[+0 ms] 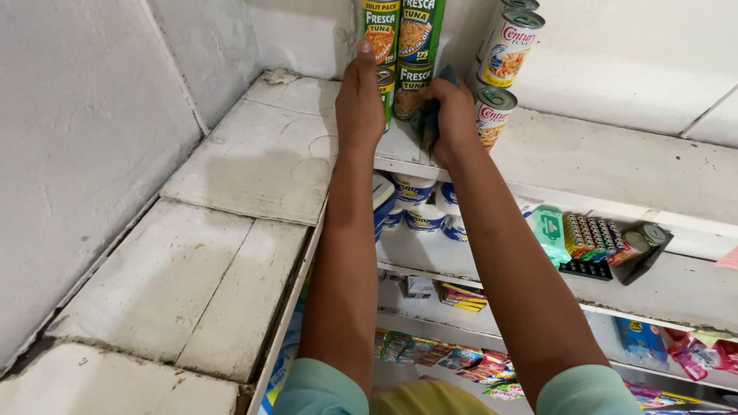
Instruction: Cleaning canned goods and stocking them on a retail shelf.
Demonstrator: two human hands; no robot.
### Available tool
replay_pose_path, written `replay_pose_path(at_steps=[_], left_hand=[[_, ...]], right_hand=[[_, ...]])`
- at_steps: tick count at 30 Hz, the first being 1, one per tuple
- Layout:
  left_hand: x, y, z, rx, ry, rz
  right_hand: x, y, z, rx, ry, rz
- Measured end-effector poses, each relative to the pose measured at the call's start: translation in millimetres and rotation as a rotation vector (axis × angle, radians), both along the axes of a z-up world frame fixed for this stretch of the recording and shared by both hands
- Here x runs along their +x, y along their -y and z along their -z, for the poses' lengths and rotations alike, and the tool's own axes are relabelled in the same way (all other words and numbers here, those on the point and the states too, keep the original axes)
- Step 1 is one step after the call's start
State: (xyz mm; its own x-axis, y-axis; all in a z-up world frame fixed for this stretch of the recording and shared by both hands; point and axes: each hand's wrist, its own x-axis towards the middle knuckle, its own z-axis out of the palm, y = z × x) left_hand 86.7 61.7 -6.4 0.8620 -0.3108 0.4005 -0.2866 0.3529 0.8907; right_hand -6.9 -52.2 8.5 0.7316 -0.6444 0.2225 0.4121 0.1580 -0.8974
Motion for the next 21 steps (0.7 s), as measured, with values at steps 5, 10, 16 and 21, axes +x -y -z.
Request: replay_pose_path(at_steps=[5,10,16,21], left_hand=[[-1,0,-2,0.017,0.002,-0.022],[1,3,2,0.035,0.011,-0.023],[4,4,2,0.023,0.013,-0.020],[26,11,4,-0.070,-0.055,-0.051]], right_hand=[[10,0,-4,-0.041,-0.052,-0.092],[18,6,2,-0.213,-0.133,-0.114],[12,-10,-4,-0.229,-0.206,0.007],[11,-8,-1,-0.256,-0.161,-0.009]])
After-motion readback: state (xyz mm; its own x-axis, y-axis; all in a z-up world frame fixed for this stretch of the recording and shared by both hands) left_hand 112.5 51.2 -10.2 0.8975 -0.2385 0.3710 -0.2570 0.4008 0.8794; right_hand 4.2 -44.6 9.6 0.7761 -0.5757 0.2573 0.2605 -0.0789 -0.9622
